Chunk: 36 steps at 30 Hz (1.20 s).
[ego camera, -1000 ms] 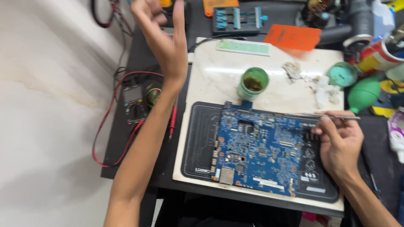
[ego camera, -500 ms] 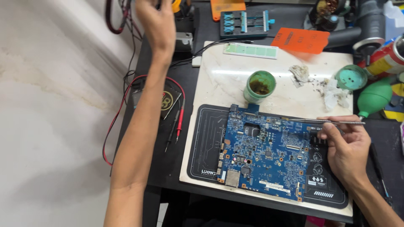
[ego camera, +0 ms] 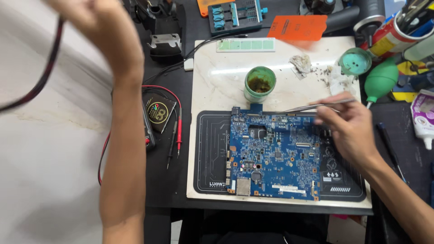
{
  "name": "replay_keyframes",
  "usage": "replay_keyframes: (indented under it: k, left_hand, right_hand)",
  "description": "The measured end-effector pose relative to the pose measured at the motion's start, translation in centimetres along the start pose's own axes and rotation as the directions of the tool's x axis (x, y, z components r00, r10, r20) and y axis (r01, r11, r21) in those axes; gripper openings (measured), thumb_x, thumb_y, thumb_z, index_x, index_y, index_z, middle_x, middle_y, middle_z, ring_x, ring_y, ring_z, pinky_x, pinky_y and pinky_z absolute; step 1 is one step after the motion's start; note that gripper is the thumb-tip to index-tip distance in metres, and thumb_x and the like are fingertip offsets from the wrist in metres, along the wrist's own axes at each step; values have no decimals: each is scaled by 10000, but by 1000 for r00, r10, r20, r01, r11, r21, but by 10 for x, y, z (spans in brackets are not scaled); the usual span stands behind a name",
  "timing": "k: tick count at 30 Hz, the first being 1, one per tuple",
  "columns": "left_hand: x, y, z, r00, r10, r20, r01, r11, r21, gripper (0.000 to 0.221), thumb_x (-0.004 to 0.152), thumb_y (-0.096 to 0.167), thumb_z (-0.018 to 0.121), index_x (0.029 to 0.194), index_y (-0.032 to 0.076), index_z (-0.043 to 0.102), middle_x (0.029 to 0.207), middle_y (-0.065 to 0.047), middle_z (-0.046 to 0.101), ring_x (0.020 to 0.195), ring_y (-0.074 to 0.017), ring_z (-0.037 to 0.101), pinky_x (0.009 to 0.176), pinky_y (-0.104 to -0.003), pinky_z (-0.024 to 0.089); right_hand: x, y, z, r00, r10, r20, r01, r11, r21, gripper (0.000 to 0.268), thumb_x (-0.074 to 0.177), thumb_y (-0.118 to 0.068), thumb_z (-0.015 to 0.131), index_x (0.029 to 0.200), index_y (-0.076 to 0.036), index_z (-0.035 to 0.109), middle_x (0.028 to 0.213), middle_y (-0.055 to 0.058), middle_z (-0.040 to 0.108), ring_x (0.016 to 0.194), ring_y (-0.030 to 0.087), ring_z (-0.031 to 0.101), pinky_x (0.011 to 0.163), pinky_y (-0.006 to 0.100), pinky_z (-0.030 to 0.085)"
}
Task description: The person cleans a workspace with a cloth and then uses a heat gun and tweezers to work on components of a motherboard.
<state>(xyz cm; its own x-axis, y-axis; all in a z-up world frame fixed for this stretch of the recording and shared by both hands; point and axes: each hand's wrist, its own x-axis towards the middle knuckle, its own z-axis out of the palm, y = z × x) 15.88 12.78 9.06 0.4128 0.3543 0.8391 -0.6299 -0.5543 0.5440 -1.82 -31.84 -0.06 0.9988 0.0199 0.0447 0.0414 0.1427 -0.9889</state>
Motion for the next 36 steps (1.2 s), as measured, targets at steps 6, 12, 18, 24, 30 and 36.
replay_keyframes:
  k: [6,12,18,24,30,36]
  left_hand:
    - [-27,79,-55,977,31,211,11,980,-198,259,1151,203,569,1284,47,411,1125,-143,643,1074,-231,641,1043,-386,513]
    - [-43,133,-70,936,39,350,67,956,-287,297,1189,248,538,1354,91,349,1132,-148,651,1082,-233,654,1055,-386,525]
    - [-46,158,-70,914,28,405,145,909,-390,336,1226,293,507,1425,134,287,1138,-153,659,1090,-235,668,1067,-386,536]
    - [-61,178,-53,899,-33,437,312,749,-585,377,1264,338,476,1496,178,225,1145,-159,668,1098,-237,682,1078,-387,547]
    - [-86,194,-7,794,-210,570,604,377,-702,483,1199,353,498,1504,171,172,1077,-139,666,1068,-249,693,1056,-405,543]
    - [-114,199,38,703,-285,652,711,265,-651,241,1131,184,638,1260,42,492,837,-91,616,827,-212,687,891,-381,581]
  right_hand:
    - [4,-13,57,959,53,280,-48,998,-27,109,954,-10,615,1052,-28,570,1118,206,730,1171,291,723,1016,392,569]
    - [27,-15,87,900,-37,435,155,958,-240,48,988,-25,585,1035,-22,576,1137,194,711,1272,278,678,1053,399,524]
    - [64,-17,82,883,-159,441,270,942,-202,109,989,-20,605,1071,-14,534,1174,192,679,1286,316,646,1093,423,499]
    - [26,-21,34,947,-114,299,143,987,-74,135,994,30,609,1100,-22,543,1129,145,648,1280,318,672,1124,422,515]
    - [-14,1,-18,998,-54,38,55,998,-38,171,1012,51,624,1156,-10,554,1122,166,696,923,145,626,836,283,530]
    - [-24,14,-29,998,-63,-20,62,998,-16,150,1000,37,639,1120,-6,560,1112,161,719,862,121,607,792,264,516]
